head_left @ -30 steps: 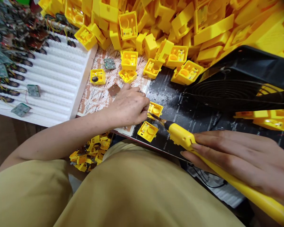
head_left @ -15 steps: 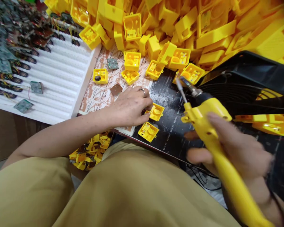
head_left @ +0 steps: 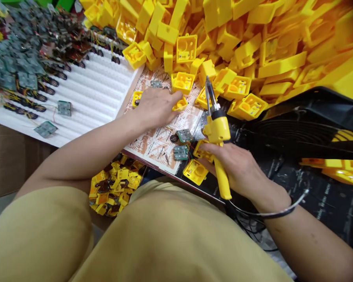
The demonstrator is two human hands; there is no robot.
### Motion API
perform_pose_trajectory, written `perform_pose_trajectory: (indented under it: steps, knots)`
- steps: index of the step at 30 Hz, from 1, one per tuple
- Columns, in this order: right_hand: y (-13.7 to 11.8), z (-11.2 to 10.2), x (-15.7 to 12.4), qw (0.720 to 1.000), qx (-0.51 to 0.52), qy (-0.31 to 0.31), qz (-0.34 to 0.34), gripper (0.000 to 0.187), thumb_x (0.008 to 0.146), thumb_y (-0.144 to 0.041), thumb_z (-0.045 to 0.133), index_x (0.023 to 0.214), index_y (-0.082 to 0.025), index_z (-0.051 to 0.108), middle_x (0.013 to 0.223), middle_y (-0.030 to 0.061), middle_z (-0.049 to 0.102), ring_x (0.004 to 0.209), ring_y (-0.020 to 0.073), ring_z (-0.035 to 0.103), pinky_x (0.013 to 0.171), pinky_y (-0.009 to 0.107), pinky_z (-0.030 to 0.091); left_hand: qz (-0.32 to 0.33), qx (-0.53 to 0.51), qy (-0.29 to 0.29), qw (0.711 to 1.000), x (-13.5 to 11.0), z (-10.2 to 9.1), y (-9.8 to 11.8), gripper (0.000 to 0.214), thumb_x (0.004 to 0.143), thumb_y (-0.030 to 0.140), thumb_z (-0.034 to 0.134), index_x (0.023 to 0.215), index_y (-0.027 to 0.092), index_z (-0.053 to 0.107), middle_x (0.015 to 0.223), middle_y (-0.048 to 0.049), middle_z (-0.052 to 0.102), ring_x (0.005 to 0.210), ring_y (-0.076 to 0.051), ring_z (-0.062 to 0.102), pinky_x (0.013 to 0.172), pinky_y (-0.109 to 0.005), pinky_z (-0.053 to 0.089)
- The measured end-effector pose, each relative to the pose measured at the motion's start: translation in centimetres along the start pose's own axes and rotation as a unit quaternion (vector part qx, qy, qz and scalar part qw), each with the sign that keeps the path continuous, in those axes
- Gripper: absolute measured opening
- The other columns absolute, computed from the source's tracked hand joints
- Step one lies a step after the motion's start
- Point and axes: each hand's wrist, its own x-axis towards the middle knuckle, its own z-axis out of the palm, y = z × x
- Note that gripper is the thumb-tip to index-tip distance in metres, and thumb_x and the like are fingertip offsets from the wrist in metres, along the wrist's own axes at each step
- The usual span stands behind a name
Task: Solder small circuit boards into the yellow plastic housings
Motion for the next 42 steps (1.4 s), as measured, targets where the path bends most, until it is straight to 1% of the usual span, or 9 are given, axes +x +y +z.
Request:
perform_pose_trajectory:
  steps: [5,10,13,19,23,27,33,38,42]
  knots:
    - [-0.6,-1.5,-1.4,0.997,0.05,0.038,0.041,0.035,0.089,-0.031,0.067,0.118,-0.022,0.05,0.101,0.0043,0.069,0.088,0.0183,0.07,0.072,0.029,0.059,0.119,-0.074,-0.037,0.989,-1.2,-0.4,1.4,0.05,0.087,0.036,0.061,0.133,0.021,0.051,0.106,-0.0083,0.069,0.097,-0.024,0.064,0.081,-0.032,0.046]
    - [1.0,-1.2,0.6,0.99,-0.021,0.117,0.072,0.039,0.086,-0.024,0.07,0.12,-0.025,0.051,0.099,0.0029,0.069,0.087,0.0183,0.069,0.074,0.028,0.057,0.072,-0.066,-0.017,0.995,-0.6,-0.9,3.6,0.053,0.094,0.055,0.044,0.131,0.019,0.055,0.097,-0.0077,0.072,0.096,-0.026,0.065,0.091,-0.039,0.043]
    - [2.0,-0.4,1.5,0.99,-0.076,0.098,0.065,0.034,0.088,-0.03,0.068,0.118,-0.023,0.052,0.093,0.0036,0.068,0.079,0.0188,0.068,0.069,0.029,0.055,0.075,-0.091,-0.014,0.993,-0.6,-2.0,2.2,0.042,0.099,0.045,0.034,0.127,0.025,0.059,0.101,-0.0036,0.072,0.097,-0.022,0.065,0.094,-0.038,0.042]
    - [2.7,0.9,3.2,0.994,-0.097,0.042,0.039,0.034,0.093,-0.039,0.059,0.119,-0.019,0.05,0.092,0.0066,0.066,0.08,0.0227,0.066,0.065,0.032,0.051,0.15,0.005,-0.11,0.983,-1.9,-1.3,-0.8,0.026,0.09,0.026,0.05,0.106,0.019,0.069,0.122,-0.0079,0.066,0.112,-0.027,0.059,0.096,-0.041,0.043]
    - [3.1,1.5,4.1,0.997,-0.058,0.046,0.028,0.03,0.094,-0.03,0.058,0.121,-0.019,0.049,0.097,0.0062,0.065,0.084,0.0205,0.066,0.067,0.029,0.051,0.111,0.013,-0.124,0.986,-3.1,-0.8,-0.6,0.022,0.088,0.025,0.051,0.089,0.017,0.071,0.1,-0.007,0.071,0.103,-0.027,0.063,0.09,-0.04,0.045]
    - [3.1,1.8,4.2,0.995,-0.068,0.072,0.03,0.03,0.094,-0.034,0.058,0.119,-0.018,0.05,0.098,0.0071,0.065,0.084,0.0209,0.067,0.066,0.029,0.052,0.028,-0.085,-0.122,0.989,-4.1,-0.9,-0.4,0.022,0.084,0.027,0.054,0.091,0.017,0.072,0.081,-0.0048,0.071,0.081,-0.02,0.065,0.072,-0.031,0.046]
    - [1.1,1.0,2.3,0.999,-0.04,0.018,-0.007,0.023,0.095,-0.025,0.057,0.116,-0.019,0.049,0.087,0.0029,0.064,0.072,0.0152,0.065,0.06,0.025,0.05,-0.048,-0.37,-0.128,0.919,-5.0,0.5,-0.3,0.017,0.077,0.026,0.063,0.087,0.014,0.071,0.072,0.0008,0.07,0.063,-0.008,0.059,0.06,-0.02,0.042]
    - [0.1,-0.1,0.8,0.999,-0.016,0.043,0.015,0.036,0.09,-0.031,0.066,0.119,-0.016,0.053,0.09,0.0057,0.068,0.074,0.0158,0.067,0.064,0.026,0.053,-0.038,-0.445,-0.204,0.871,-4.9,0.4,-0.4,0.024,0.078,0.027,0.063,0.098,0.016,0.071,0.083,-0.0004,0.074,0.071,-0.01,0.065,0.066,-0.02,0.047]
    - [-0.8,-2.0,0.0,0.992,0.032,0.105,0.066,0.034,0.08,-0.013,0.074,0.111,-0.02,0.06,0.089,0.0008,0.072,0.07,0.0116,0.066,0.067,0.023,0.053,-0.055,-0.458,-0.229,0.857,-4.5,0.0,-0.4,0.028,0.077,0.032,0.063,0.098,0.017,0.073,0.086,-0.0015,0.075,0.074,-0.012,0.068,0.069,-0.023,0.05]
